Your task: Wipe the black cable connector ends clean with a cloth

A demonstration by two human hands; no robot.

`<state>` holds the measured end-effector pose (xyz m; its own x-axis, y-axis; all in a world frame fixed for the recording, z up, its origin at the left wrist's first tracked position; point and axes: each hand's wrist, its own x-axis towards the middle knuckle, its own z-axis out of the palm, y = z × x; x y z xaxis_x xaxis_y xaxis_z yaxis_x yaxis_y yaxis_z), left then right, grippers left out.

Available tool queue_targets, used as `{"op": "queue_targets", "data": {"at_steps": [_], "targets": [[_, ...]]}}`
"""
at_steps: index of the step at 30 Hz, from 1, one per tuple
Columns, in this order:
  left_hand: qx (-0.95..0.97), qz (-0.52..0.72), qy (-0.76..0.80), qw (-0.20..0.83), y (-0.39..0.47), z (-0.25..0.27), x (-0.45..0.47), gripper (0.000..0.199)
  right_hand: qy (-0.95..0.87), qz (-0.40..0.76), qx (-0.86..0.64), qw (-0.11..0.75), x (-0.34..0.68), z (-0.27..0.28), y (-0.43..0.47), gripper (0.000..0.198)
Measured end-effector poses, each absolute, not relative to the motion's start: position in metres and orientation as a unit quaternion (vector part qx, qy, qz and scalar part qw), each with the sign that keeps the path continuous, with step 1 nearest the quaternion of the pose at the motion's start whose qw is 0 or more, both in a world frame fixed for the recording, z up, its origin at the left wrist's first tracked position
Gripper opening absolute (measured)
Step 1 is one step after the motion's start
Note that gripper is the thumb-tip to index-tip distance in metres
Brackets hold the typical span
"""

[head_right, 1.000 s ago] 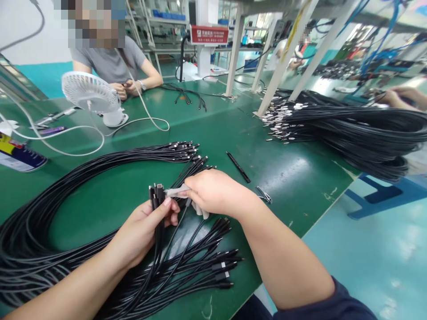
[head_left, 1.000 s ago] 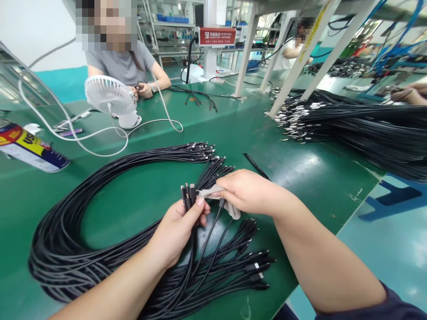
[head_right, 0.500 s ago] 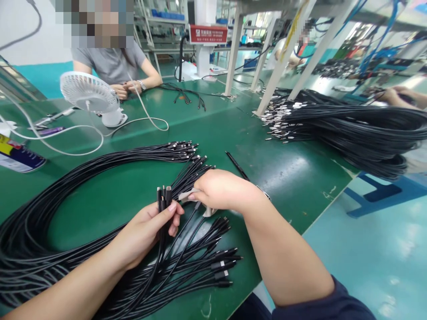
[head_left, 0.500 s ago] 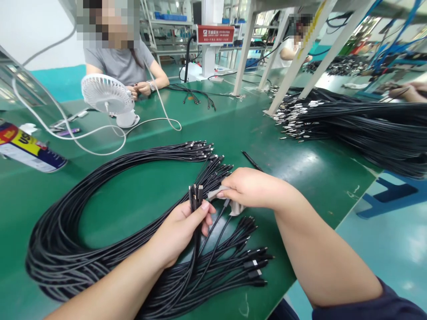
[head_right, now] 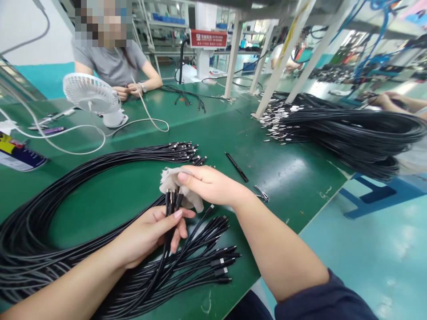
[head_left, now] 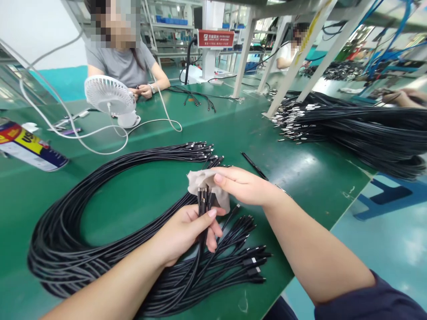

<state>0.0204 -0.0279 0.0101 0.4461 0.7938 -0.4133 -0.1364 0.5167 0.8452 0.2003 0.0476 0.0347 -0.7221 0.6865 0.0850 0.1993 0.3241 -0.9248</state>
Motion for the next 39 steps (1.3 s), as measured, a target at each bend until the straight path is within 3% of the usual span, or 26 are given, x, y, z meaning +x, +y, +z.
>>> {"op": "queue_targets", "data": {"at_steps": [4, 8, 16, 22, 27, 34, 39], "targets": [[0.355, 0.329, 0.437, 0.758, -0.028, 0.012, 0.021, 0.044, -0.784, 0.522, -0.263, 0.209, 0.199, 0.037, 0.046, 0.052], [0.358, 0.318, 0.430, 0.765, -0.028, 0.012, 0.022, 0.036, -0.768, 0.549, -0.269, 0.190, 0.203, 0.036, 0.048, 0.052], [0.342, 0.298, 0.391, 0.801, -0.031, 0.006, 0.020, 0.047, -0.825, 0.495, -0.239, 0.126, 0.215, 0.042, 0.056, 0.023], [0.342, 0.324, 0.456, 0.755, -0.029, 0.007, 0.021, 0.048, -0.837, 0.472, -0.255, 0.110, 0.217, 0.041, 0.058, 0.027], [0.370, 0.328, 0.469, 0.732, -0.027, 0.005, 0.021, 0.042, -0.749, 0.594, -0.272, 0.112, 0.215, 0.040, 0.057, 0.043], [0.399, 0.317, 0.455, 0.731, -0.027, 0.004, 0.018, 0.035, -0.705, 0.665, -0.235, 0.069, 0.218, 0.041, 0.056, 0.020], [0.403, 0.324, 0.453, 0.726, -0.027, 0.008, 0.019, 0.038, -0.674, 0.713, -0.186, 0.051, 0.221, 0.040, 0.057, 0.026]]}}
